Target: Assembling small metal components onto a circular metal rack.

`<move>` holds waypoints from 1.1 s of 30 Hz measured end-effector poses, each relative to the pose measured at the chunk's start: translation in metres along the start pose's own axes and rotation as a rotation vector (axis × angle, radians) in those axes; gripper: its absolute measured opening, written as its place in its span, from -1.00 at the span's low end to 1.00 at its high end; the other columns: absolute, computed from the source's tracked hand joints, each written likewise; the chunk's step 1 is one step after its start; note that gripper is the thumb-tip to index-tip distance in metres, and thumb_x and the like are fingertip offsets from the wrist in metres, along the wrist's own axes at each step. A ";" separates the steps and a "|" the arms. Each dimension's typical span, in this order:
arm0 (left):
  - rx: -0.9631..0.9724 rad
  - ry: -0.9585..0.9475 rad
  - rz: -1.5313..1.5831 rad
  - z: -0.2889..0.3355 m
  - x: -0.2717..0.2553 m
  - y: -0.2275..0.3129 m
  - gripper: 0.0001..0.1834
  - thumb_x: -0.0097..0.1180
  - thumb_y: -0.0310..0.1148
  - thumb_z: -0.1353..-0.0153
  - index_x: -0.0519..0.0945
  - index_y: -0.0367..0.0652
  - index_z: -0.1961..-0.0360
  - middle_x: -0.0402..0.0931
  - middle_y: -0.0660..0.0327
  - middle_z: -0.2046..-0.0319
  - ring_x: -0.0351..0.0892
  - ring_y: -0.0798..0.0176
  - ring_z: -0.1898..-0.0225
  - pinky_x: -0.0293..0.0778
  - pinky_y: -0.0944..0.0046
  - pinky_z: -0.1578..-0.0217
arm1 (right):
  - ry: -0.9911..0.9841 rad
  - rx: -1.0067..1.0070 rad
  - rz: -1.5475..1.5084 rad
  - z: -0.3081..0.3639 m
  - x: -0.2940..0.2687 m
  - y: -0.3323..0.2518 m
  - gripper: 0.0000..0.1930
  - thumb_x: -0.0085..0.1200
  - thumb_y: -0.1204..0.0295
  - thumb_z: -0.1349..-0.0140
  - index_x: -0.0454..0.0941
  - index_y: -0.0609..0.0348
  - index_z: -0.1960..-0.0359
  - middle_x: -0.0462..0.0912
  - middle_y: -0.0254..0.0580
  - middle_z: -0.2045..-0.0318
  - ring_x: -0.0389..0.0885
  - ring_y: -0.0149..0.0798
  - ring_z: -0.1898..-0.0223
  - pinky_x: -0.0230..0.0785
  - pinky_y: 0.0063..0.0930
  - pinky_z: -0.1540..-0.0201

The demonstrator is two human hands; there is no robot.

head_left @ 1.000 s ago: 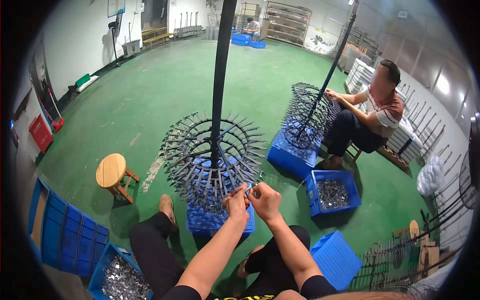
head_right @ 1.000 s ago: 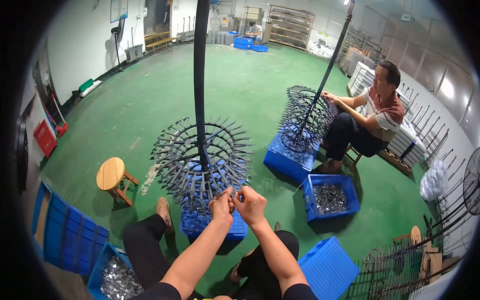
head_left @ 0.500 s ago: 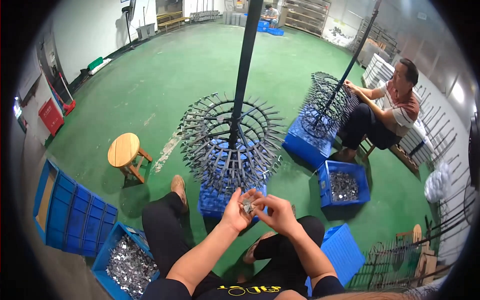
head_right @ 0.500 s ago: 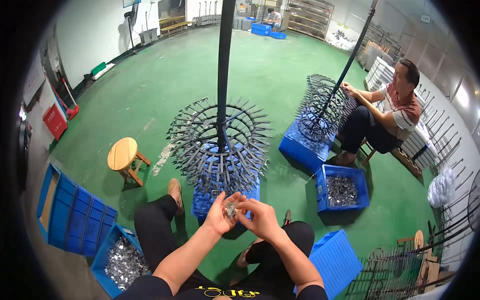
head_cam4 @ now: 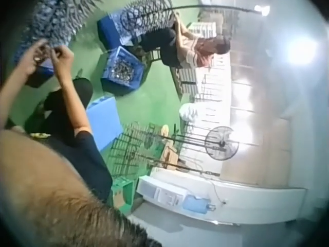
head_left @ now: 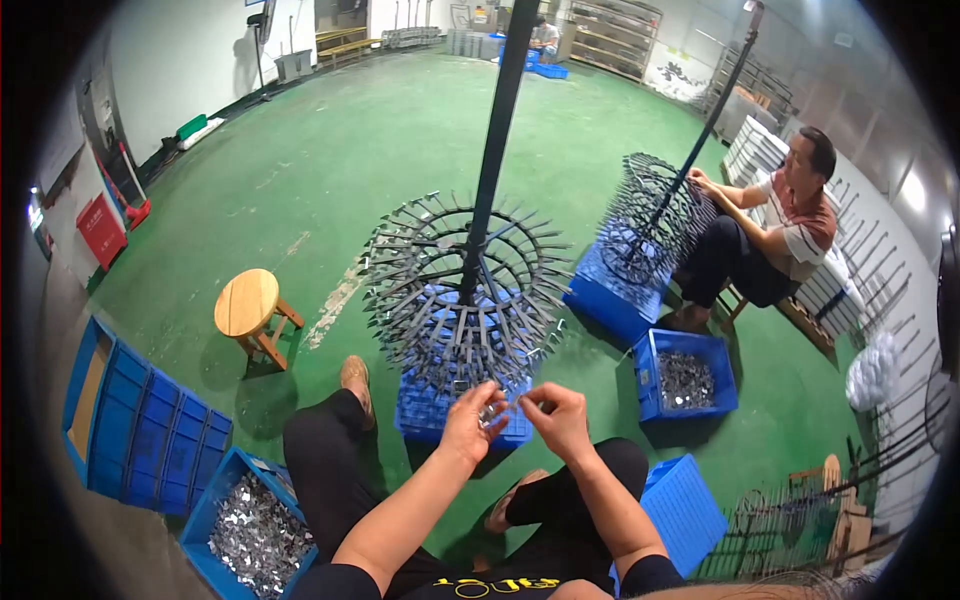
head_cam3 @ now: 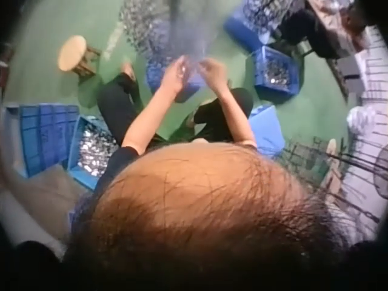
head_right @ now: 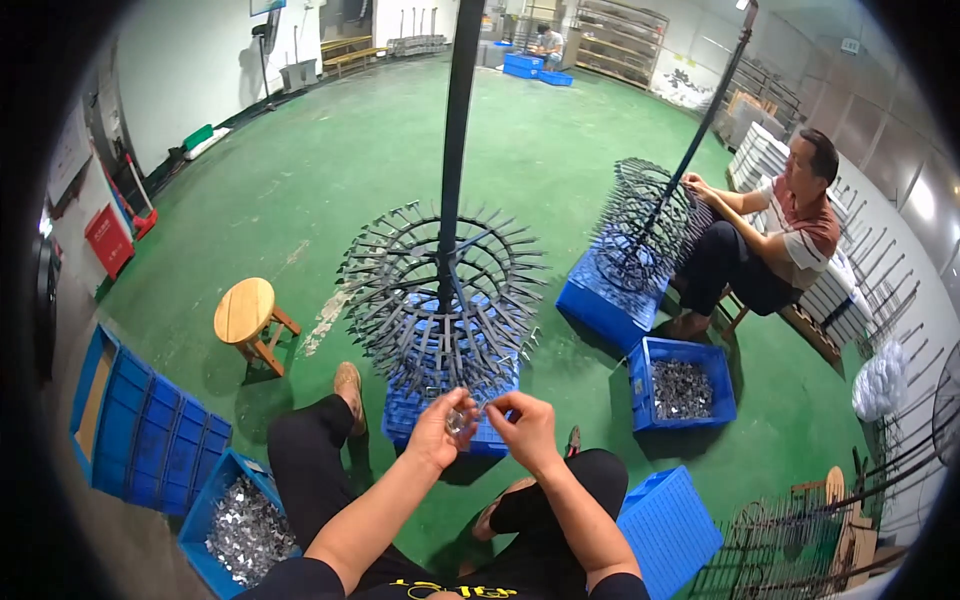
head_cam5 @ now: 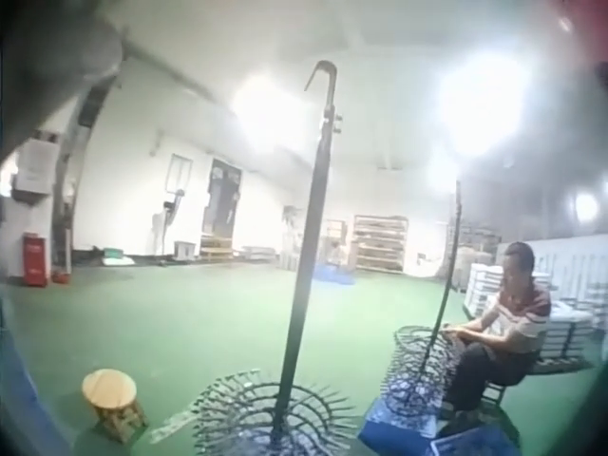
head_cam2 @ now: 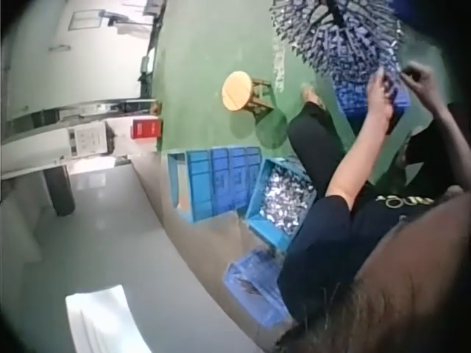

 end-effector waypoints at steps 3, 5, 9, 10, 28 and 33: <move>0.020 0.065 -0.090 0.001 0.015 0.009 -0.79 0.22 -0.24 -0.14 0.59 -0.13 0.28 0.54 0.27 0.49 0.50 0.40 0.56 0.35 0.46 0.70 | 0.072 -0.052 0.124 -0.012 -0.009 0.008 -0.95 0.18 0.52 0.06 0.56 0.14 0.55 0.49 -0.35 0.70 0.37 -0.34 0.71 0.21 -0.53 0.61; 0.058 0.131 -0.174 -0.001 0.026 0.018 -0.80 0.27 -0.25 -0.10 0.59 -0.12 0.32 0.50 0.31 0.55 0.43 0.45 0.64 0.23 0.52 0.76 | 0.135 -0.116 0.243 -0.020 -0.016 0.007 -0.92 0.18 0.50 0.05 0.52 0.13 0.60 0.48 -0.35 0.74 0.36 -0.32 0.73 0.21 -0.51 0.62; 0.109 0.144 -0.167 -0.015 0.033 0.018 -0.83 0.27 -0.29 -0.07 0.58 -0.11 0.38 0.46 0.33 0.59 0.30 0.50 0.72 0.09 0.54 0.79 | 0.180 -0.158 0.357 -0.022 -0.010 -0.001 -0.87 0.19 0.48 0.06 0.46 0.13 0.63 0.48 -0.34 0.71 0.37 -0.29 0.72 0.21 -0.47 0.61; 0.125 0.150 -0.164 -0.018 0.033 0.019 -0.84 0.28 -0.30 -0.06 0.58 -0.11 0.40 0.44 0.34 0.60 0.26 0.51 0.75 0.05 0.55 0.80 | 0.193 -0.170 0.395 -0.023 -0.008 -0.003 -0.85 0.19 0.48 0.06 0.44 0.12 0.64 0.49 -0.34 0.70 0.37 -0.28 0.72 0.21 -0.46 0.61; 0.214 0.157 -0.018 -0.033 0.036 0.021 -0.77 0.11 -0.54 -0.09 0.33 -0.03 0.56 0.47 0.31 0.64 0.16 0.50 0.83 -0.04 0.49 0.84 | 0.281 -0.385 0.489 -0.024 0.004 -0.008 -0.85 0.19 0.50 0.08 0.43 0.09 0.62 0.47 -0.32 0.66 0.34 -0.28 0.72 0.18 -0.45 0.63; 0.217 0.151 -0.028 -0.032 0.036 0.021 -0.83 0.06 -0.58 -0.10 0.38 -0.06 0.51 0.55 0.27 0.56 0.17 0.50 0.82 -0.03 0.49 0.84 | 0.267 -0.369 0.552 -0.026 0.006 -0.008 -0.84 0.18 0.47 0.07 0.41 0.07 0.63 0.47 -0.32 0.66 0.36 -0.23 0.71 0.21 -0.43 0.61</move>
Point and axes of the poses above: each hand's wrist, its own z-axis away from the middle knuckle, its own x-axis out of the palm, y = z × x, the point moved 9 cm from there along -z, towards the middle knuckle
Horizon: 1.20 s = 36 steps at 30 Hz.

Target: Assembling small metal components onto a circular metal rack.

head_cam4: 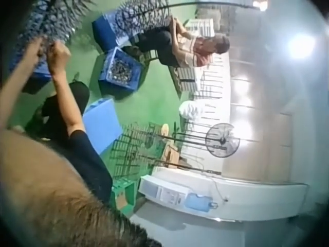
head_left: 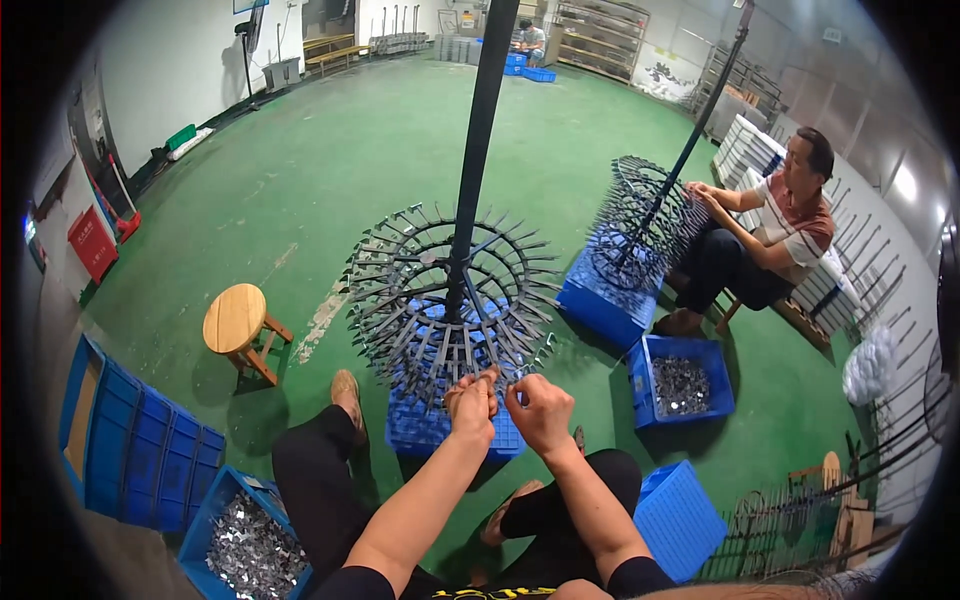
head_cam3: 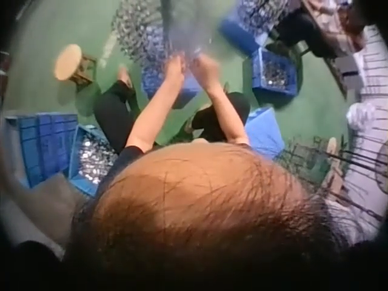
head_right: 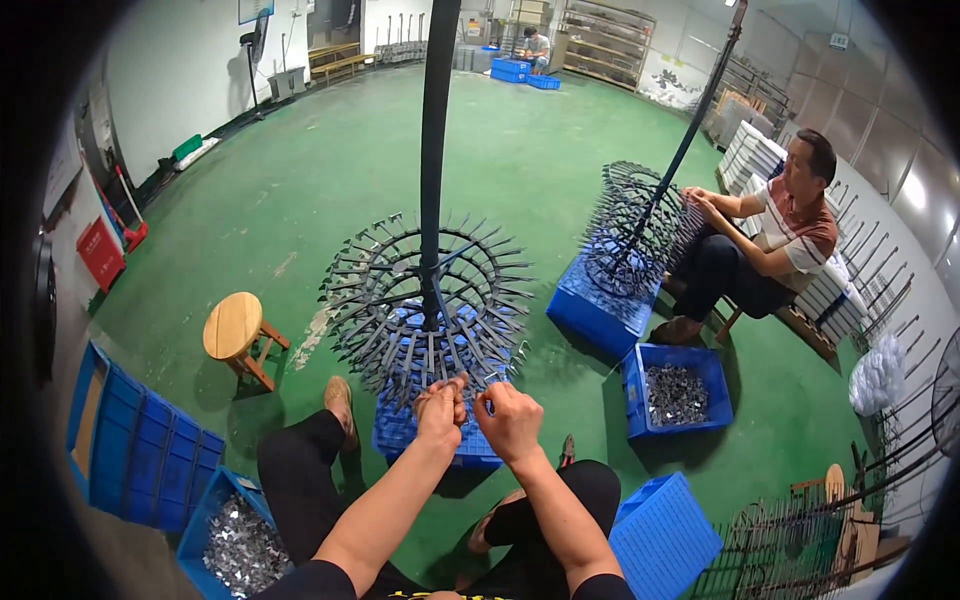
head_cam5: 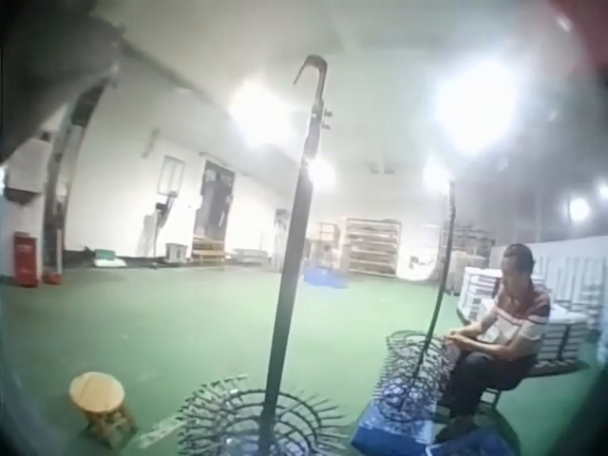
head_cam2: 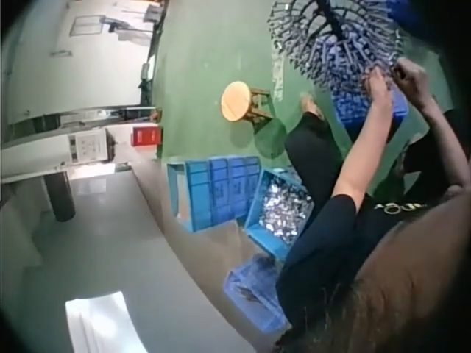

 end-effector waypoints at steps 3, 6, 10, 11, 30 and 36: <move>-0.002 -0.005 -0.020 -0.001 0.000 0.000 -0.85 0.03 -0.59 -0.11 0.40 -0.07 0.49 0.58 0.26 0.52 0.17 0.51 0.82 -0.03 0.49 0.84 | -0.018 0.013 0.028 0.000 0.001 0.000 -0.83 0.16 0.45 0.06 0.39 0.05 0.64 0.47 -0.32 0.65 0.39 -0.18 0.70 0.24 -0.41 0.60; -0.015 -0.007 -0.015 -0.003 -0.001 -0.001 -0.86 0.06 -0.58 -0.10 0.43 -0.08 0.50 0.57 0.27 0.54 0.17 0.51 0.82 -0.03 0.49 0.84 | -0.001 -0.005 0.030 -0.001 -0.001 -0.003 -0.83 0.16 0.44 0.06 0.38 0.05 0.64 0.47 -0.31 0.65 0.39 -0.18 0.70 0.24 -0.41 0.60; -0.015 -0.004 -0.017 -0.001 0.001 0.000 -0.85 0.08 -0.56 -0.08 0.43 -0.08 0.54 0.54 0.28 0.59 0.16 0.52 0.83 -0.03 0.50 0.84 | 0.023 -0.053 0.099 -0.002 -0.003 -0.007 -0.83 0.16 0.44 0.06 0.39 0.05 0.64 0.47 -0.31 0.66 0.39 -0.18 0.70 0.24 -0.41 0.60; -0.012 -0.001 -0.019 0.000 0.002 0.001 -0.84 0.10 -0.56 -0.08 0.42 -0.07 0.55 0.52 0.29 0.61 0.15 0.52 0.83 -0.03 0.50 0.84 | 0.032 -0.074 0.132 -0.002 -0.003 -0.009 -0.83 0.16 0.44 0.06 0.39 0.04 0.64 0.47 -0.31 0.66 0.38 -0.18 0.70 0.24 -0.40 0.60; -0.062 -0.012 -0.070 0.017 -0.011 0.000 -0.89 0.12 -0.38 -0.18 0.56 -0.16 0.30 0.42 0.34 0.63 0.21 0.52 0.76 0.04 0.53 0.79 | -0.018 0.069 -0.011 0.001 0.003 0.005 -0.84 0.18 0.40 0.02 0.43 0.06 0.63 0.51 -0.35 0.65 0.40 -0.20 0.71 0.22 -0.40 0.62; -0.350 -0.120 0.149 0.061 -0.065 -0.019 -0.68 -0.02 -0.12 -0.30 0.56 -0.16 0.19 0.56 0.20 0.42 0.54 0.28 0.44 0.44 0.37 0.52 | -0.101 0.076 -0.183 0.009 -0.019 -0.014 -0.87 0.19 0.36 0.00 0.53 0.08 0.56 0.55 -0.32 0.62 0.42 -0.23 0.70 0.24 -0.44 0.61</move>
Point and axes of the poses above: each hand's wrist, its own z-axis away from the middle knuckle, its own x-axis out of the palm, y = z × x, the point moved 9 cm from there along -z, towards the middle knuckle
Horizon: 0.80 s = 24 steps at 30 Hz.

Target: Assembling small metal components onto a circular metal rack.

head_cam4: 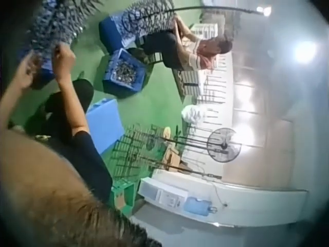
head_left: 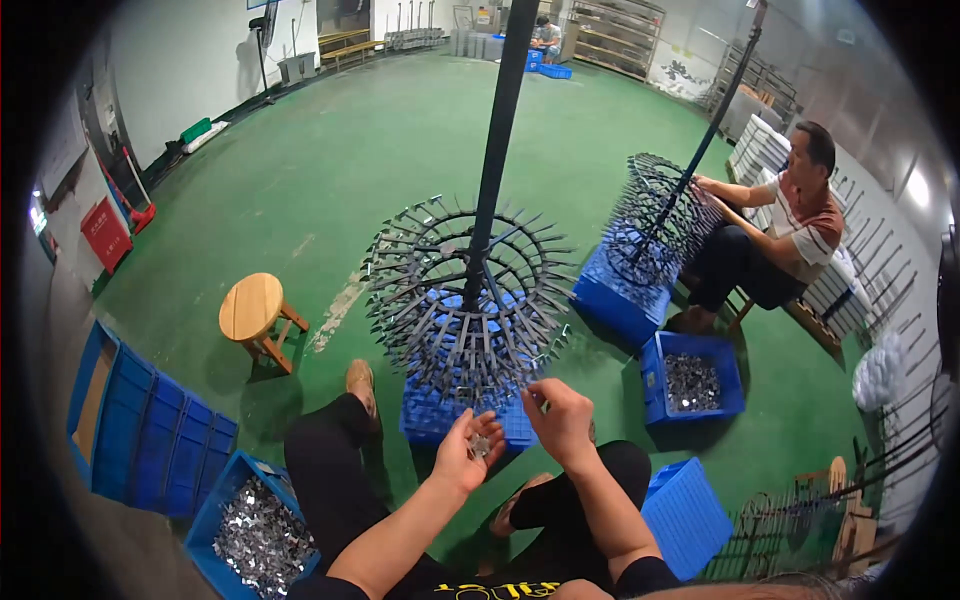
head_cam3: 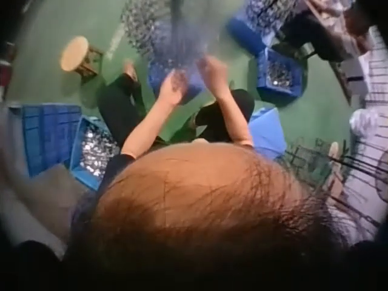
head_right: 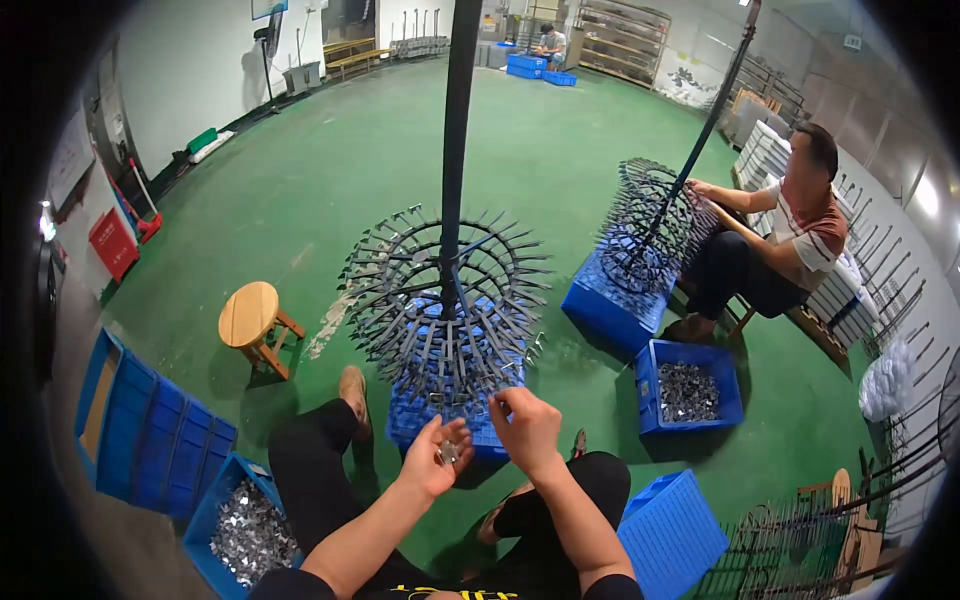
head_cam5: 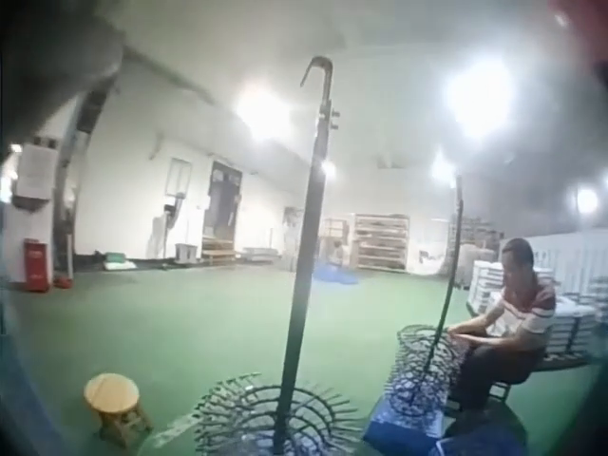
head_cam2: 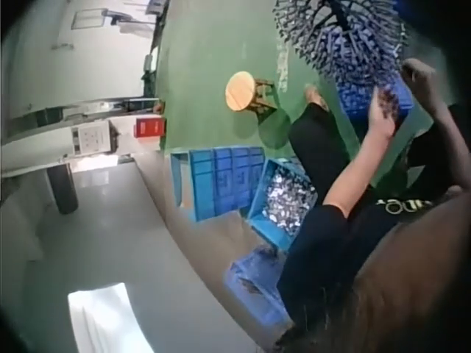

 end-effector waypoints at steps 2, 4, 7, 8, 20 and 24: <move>-0.141 0.001 0.117 0.006 -0.007 -0.011 -0.63 -0.08 -0.09 -0.33 0.56 -0.17 0.17 0.61 0.14 0.32 0.62 0.17 0.25 0.54 0.28 0.39 | -0.039 0.001 -0.057 0.008 -0.005 -0.010 -0.87 0.20 0.35 0.00 0.55 0.08 0.55 0.56 -0.32 0.61 0.42 -0.24 0.70 0.25 -0.45 0.60; -0.136 -0.183 0.236 0.001 0.005 -0.008 -0.63 -0.07 -0.10 -0.33 0.55 -0.17 0.13 0.58 0.09 0.20 0.57 0.12 0.10 0.53 0.22 0.24 | -0.215 0.020 -0.109 0.020 0.005 -0.019 -0.88 0.21 0.35 0.00 0.58 0.10 0.51 0.58 -0.30 0.60 0.43 -0.26 0.69 0.26 -0.47 0.60; -0.130 -0.363 0.359 0.001 0.015 -0.005 -0.63 -0.06 -0.10 -0.32 0.54 -0.17 0.09 0.56 0.04 0.07 0.52 0.07 -0.05 0.52 0.16 0.10 | -0.398 0.043 -0.159 0.036 0.020 -0.028 -0.88 0.21 0.36 0.00 0.62 0.11 0.48 0.59 -0.29 0.59 0.44 -0.29 0.68 0.27 -0.49 0.59; -0.113 -0.356 0.352 0.001 0.017 -0.004 -0.64 -0.06 -0.12 -0.32 0.54 -0.17 0.08 0.55 0.05 0.06 0.51 0.07 -0.06 0.51 0.16 0.08 | -0.420 0.088 -0.171 0.039 0.023 -0.025 -0.88 0.22 0.37 0.01 0.62 0.11 0.47 0.59 -0.29 0.60 0.44 -0.30 0.68 0.27 -0.49 0.59; -0.042 -0.381 0.334 -0.009 0.014 -0.003 -0.70 -0.05 -0.24 -0.33 0.52 -0.20 0.05 0.56 0.08 0.07 0.49 0.05 -0.09 0.46 0.10 -0.06 | -0.330 0.222 -0.280 0.049 0.035 -0.013 -0.93 0.23 0.49 0.03 0.61 0.19 0.50 0.55 -0.31 0.65 0.36 -0.40 0.68 0.22 -0.59 0.59; -0.097 -0.372 0.347 -0.007 0.012 -0.007 -0.72 -0.01 -0.26 -0.31 0.53 -0.19 0.07 0.56 0.08 0.09 0.51 0.07 -0.05 0.51 0.14 0.01 | -0.245 0.109 -0.222 0.043 0.025 -0.025 -0.94 0.21 0.52 0.02 0.59 0.21 0.50 0.54 -0.31 0.64 0.34 -0.40 0.69 0.21 -0.59 0.59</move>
Point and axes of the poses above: each hand's wrist, its own z-axis away from the middle knuckle, its own x-axis out of the palm, y = z × x, the point moved 9 cm from there along -z, towards the middle knuckle
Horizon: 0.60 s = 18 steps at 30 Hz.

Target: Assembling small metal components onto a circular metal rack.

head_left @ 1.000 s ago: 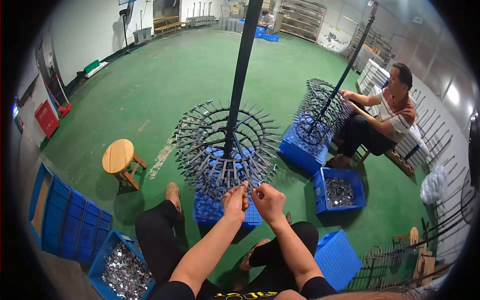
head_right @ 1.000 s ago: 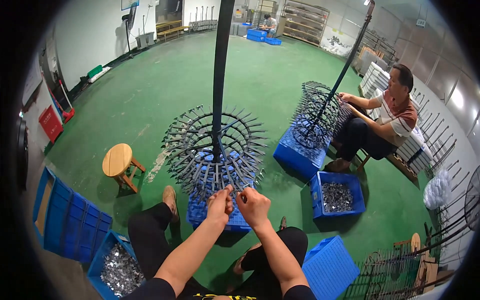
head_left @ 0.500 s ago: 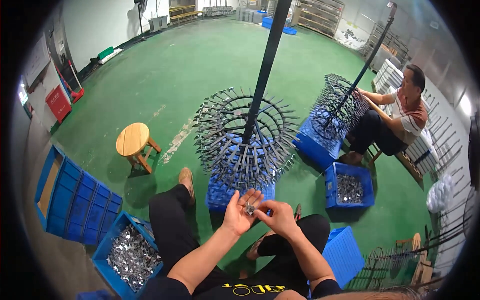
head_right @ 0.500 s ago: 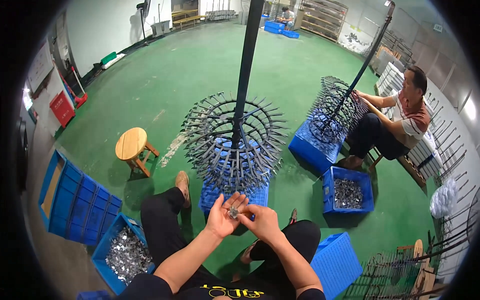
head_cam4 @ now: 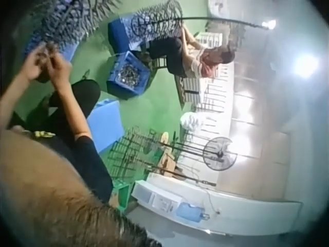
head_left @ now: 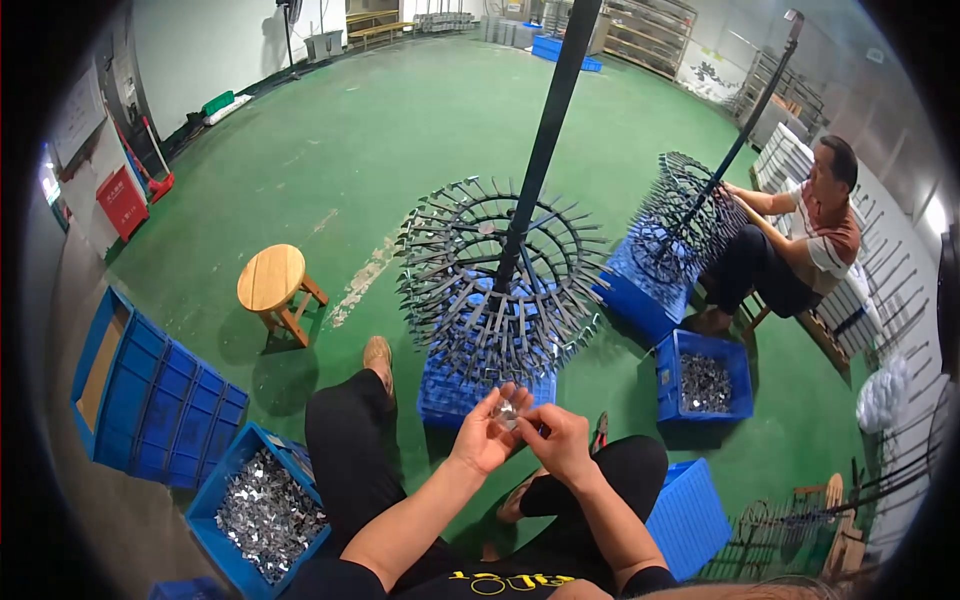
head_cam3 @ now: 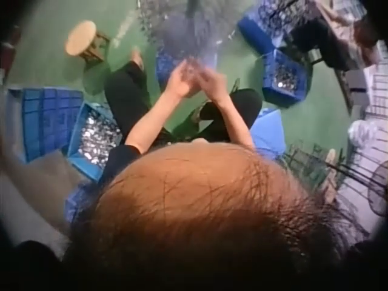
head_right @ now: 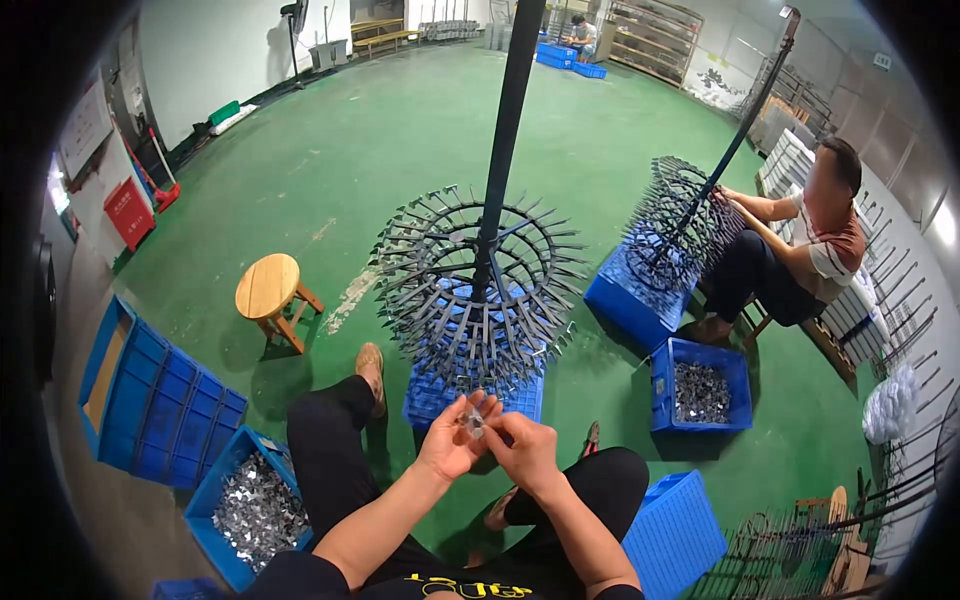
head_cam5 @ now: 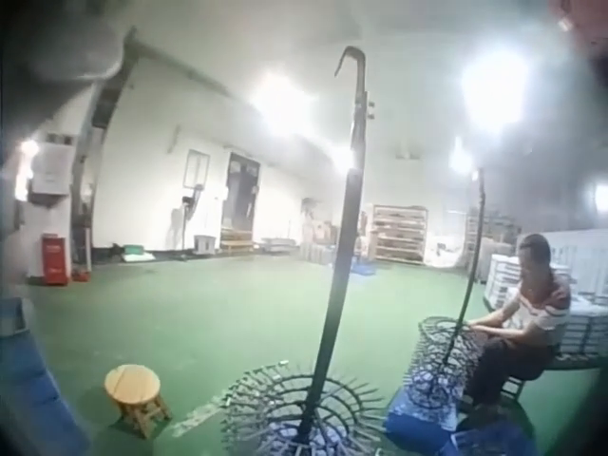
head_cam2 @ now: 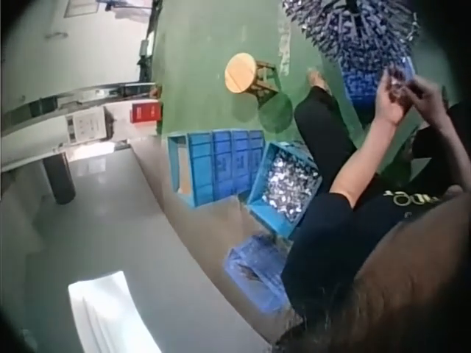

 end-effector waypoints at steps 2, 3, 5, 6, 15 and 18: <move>-0.033 0.013 0.018 0.002 -0.002 -0.003 -0.74 0.01 -0.28 -0.30 0.53 -0.19 0.08 0.57 0.08 0.10 0.53 0.08 -0.02 0.54 0.17 0.07 | 0.058 -0.101 0.068 0.000 -0.005 -0.011 -0.95 0.20 0.53 0.01 0.58 0.20 0.51 0.53 -0.31 0.64 0.34 -0.37 0.69 0.21 -0.56 0.59; -0.032 0.012 0.017 0.002 -0.001 -0.002 -0.74 0.01 -0.28 -0.30 0.53 -0.19 0.08 0.57 0.08 0.10 0.53 0.08 -0.02 0.54 0.17 0.07 | 0.058 -0.102 0.067 0.000 -0.004 -0.010 -0.95 0.20 0.53 0.01 0.58 0.20 0.51 0.53 -0.31 0.64 0.34 -0.37 0.69 0.21 -0.56 0.59; -0.022 0.040 -0.026 0.003 -0.002 0.000 -0.75 0.05 -0.31 -0.27 0.54 -0.18 0.09 0.57 0.08 0.11 0.55 0.10 0.01 0.56 0.19 0.10 | 0.076 -0.166 0.153 0.000 -0.004 -0.009 -0.96 0.19 0.53 0.01 0.58 0.19 0.49 0.53 -0.30 0.63 0.35 -0.35 0.68 0.21 -0.53 0.59; -0.019 0.054 -0.048 0.003 -0.003 0.001 -0.76 0.07 -0.33 -0.26 0.54 -0.18 0.09 0.57 0.09 0.12 0.56 0.12 0.02 0.57 0.20 0.12 | 0.085 -0.198 0.197 0.001 -0.004 -0.009 -0.95 0.18 0.53 0.00 0.58 0.19 0.48 0.53 -0.29 0.62 0.35 -0.33 0.68 0.21 -0.52 0.59; -0.086 0.199 -0.430 0.016 -0.003 0.009 -0.79 0.12 -0.46 -0.21 0.54 -0.19 0.11 0.58 0.10 0.15 0.59 0.19 0.10 0.58 0.24 0.13 | -0.152 -0.088 0.065 -0.016 -0.010 -0.006 -0.93 0.17 0.52 -0.02 0.57 0.21 0.44 0.54 -0.29 0.60 0.37 -0.32 0.66 0.23 -0.51 0.57; -0.121 0.180 -0.573 0.018 -0.001 0.008 -0.79 0.11 -0.49 -0.20 0.54 -0.20 0.12 0.58 0.11 0.16 0.59 0.21 0.11 0.58 0.26 0.13 | -0.262 -0.090 0.025 -0.018 -0.006 -0.009 -0.93 0.17 0.52 -0.02 0.57 0.22 0.45 0.54 -0.31 0.60 0.36 -0.35 0.66 0.23 -0.53 0.57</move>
Point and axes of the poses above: each hand's wrist, its own z-axis away from the middle knuckle, its own x-axis out of the palm, y = z × x, the point moved 9 cm from there along -z, towards the middle knuckle
